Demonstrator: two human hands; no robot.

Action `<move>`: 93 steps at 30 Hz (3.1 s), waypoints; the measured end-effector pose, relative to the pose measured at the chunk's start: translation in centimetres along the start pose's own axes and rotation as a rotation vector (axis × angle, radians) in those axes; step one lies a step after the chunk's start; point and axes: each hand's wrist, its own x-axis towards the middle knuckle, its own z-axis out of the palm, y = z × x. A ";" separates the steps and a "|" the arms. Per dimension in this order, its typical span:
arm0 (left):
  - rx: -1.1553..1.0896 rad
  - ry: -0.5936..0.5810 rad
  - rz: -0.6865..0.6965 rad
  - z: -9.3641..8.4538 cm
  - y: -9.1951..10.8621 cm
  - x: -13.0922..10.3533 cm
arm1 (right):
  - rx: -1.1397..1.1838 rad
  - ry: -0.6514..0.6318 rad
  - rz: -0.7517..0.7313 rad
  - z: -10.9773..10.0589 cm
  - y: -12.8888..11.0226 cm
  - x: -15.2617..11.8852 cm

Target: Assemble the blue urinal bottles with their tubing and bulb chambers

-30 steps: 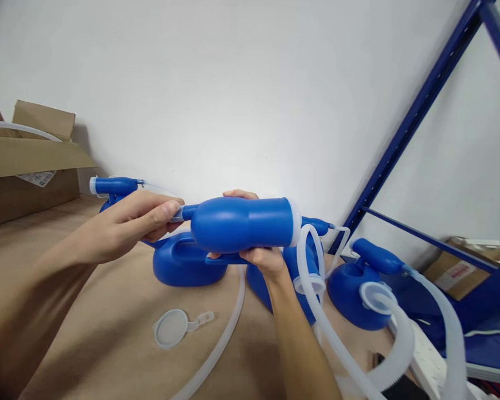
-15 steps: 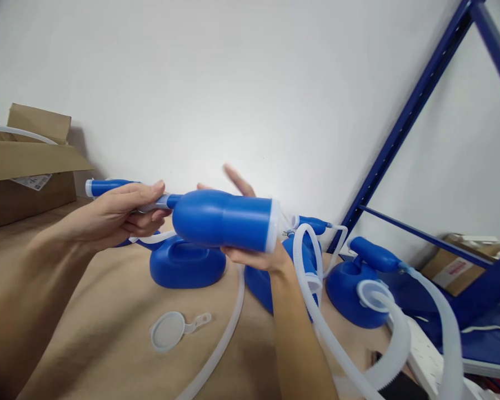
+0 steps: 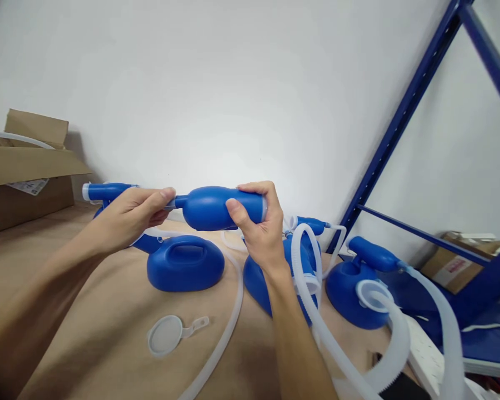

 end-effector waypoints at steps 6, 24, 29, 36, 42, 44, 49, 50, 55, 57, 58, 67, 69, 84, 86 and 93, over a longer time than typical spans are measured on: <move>-0.256 -0.174 -0.191 0.1 0.3 -0.4 | 0.006 -0.079 -0.169 -0.7 -0.2 0.0; 0.286 0.461 0.070 0.6 1.4 -1.2 | -0.231 0.250 -0.174 -3.1 -1.1 1.6; -0.342 -0.045 -0.421 0.7 -0.2 -0.1 | -0.266 0.268 -0.225 -3.2 -0.9 1.6; -0.858 -0.166 -0.267 2.1 -0.9 0.5 | -0.253 0.252 -0.319 -2.9 -1.0 1.6; -1.053 -0.070 -0.182 3.2 -1.4 0.8 | -0.260 0.226 -0.348 -2.9 -0.9 1.6; -1.109 -0.068 -0.209 3.2 -1.4 0.9 | -0.255 0.211 -0.352 -2.8 -0.9 1.5; -1.145 -0.102 -0.269 3.0 -1.8 1.0 | -0.276 0.168 -0.368 -2.7 -1.0 1.4; -1.129 -0.122 -0.278 3.0 -1.9 1.0 | -0.282 0.159 -0.366 -2.7 -1.0 1.3; -1.057 -0.193 -0.306 3.2 -2.2 1.0 | -0.238 0.144 -0.368 -2.8 -1.0 1.3; -1.040 -0.183 -0.299 3.3 -2.2 1.0 | -0.228 0.144 -0.368 -2.8 -1.0 1.3; -1.032 -0.178 -0.294 3.3 -2.2 1.0 | -0.231 0.142 -0.366 -2.8 -0.9 1.3; -0.981 -0.179 -0.297 4.4 -0.8 0.6 | -0.276 -0.019 -0.359 -2.7 0.1 1.1; -0.962 -0.116 -0.296 4.9 -0.4 0.4 | -0.301 -0.055 -0.371 -2.9 0.2 1.1; -0.970 0.050 -0.458 4.5 1.2 0.1 | -0.456 -0.102 -0.657 -3.0 -0.4 1.0; -0.966 0.063 -0.484 4.3 1.3 0.2 | -0.478 -0.119 -0.713 -2.8 -0.6 1.0; -1.037 0.016 -0.540 3.8 1.1 0.2 | -0.482 -0.105 -0.775 -2.5 -0.4 1.0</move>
